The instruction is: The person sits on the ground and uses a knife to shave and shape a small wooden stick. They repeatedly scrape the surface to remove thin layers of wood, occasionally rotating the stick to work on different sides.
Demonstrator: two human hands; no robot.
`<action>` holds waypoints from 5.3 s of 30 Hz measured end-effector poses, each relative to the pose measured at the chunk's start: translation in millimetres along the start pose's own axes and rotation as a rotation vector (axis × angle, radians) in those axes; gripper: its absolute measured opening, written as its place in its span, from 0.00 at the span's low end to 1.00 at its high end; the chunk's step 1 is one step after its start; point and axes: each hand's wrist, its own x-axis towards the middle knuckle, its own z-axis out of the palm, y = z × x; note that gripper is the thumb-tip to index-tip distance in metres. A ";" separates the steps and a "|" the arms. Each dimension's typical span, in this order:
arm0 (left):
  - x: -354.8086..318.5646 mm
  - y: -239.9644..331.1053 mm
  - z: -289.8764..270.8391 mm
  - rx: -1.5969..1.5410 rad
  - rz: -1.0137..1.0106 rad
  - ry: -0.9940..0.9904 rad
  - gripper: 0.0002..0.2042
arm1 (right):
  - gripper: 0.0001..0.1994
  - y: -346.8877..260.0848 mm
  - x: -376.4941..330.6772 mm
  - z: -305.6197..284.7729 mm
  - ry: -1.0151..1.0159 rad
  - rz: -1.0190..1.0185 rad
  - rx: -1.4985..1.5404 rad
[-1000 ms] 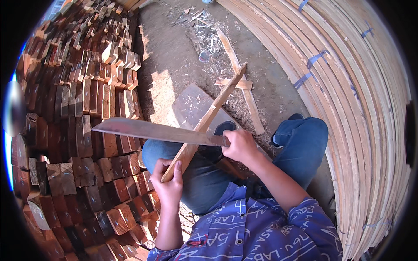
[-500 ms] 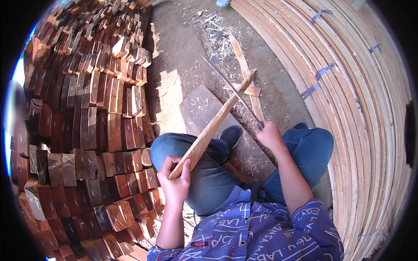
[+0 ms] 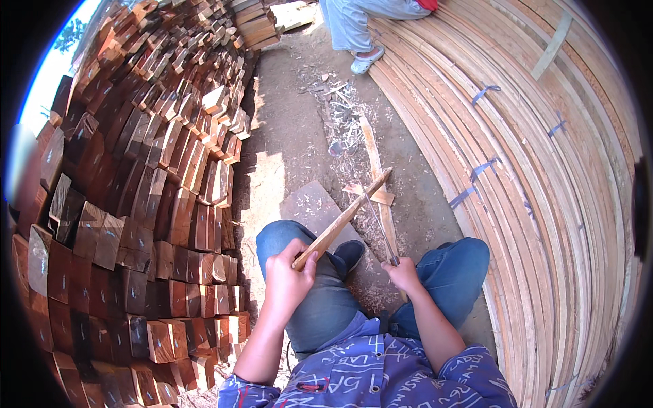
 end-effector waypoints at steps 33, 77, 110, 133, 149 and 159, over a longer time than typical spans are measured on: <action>32.5 8.4 -13.2 0.375 0.826 -0.203 0.08 | 0.14 -101.5 -64.9 -20.4 -0.040 -0.335 -0.186; 24.4 -27.8 -28.6 0.471 0.830 -0.307 0.07 | 0.09 -126.0 -61.4 -16.1 -0.163 -0.439 -0.076; 25.5 -28.7 -21.9 0.420 0.846 -0.278 0.07 | 0.09 -104.7 -30.8 -14.2 -0.162 -0.369 -0.201; 28.9 -43.4 -26.5 0.430 0.858 -0.340 0.09 | 0.08 -92.6 -17.8 -7.5 -0.209 -0.281 -0.277; 36.9 -31.3 -26.8 0.445 0.942 -0.283 0.08 | 0.09 -119.1 -42.4 -18.2 -0.227 -0.321 -0.192; 22.0 -39.8 -23.8 0.462 1.003 -0.351 0.07 | 0.09 -89.5 -32.8 -22.3 -0.255 -0.216 -0.332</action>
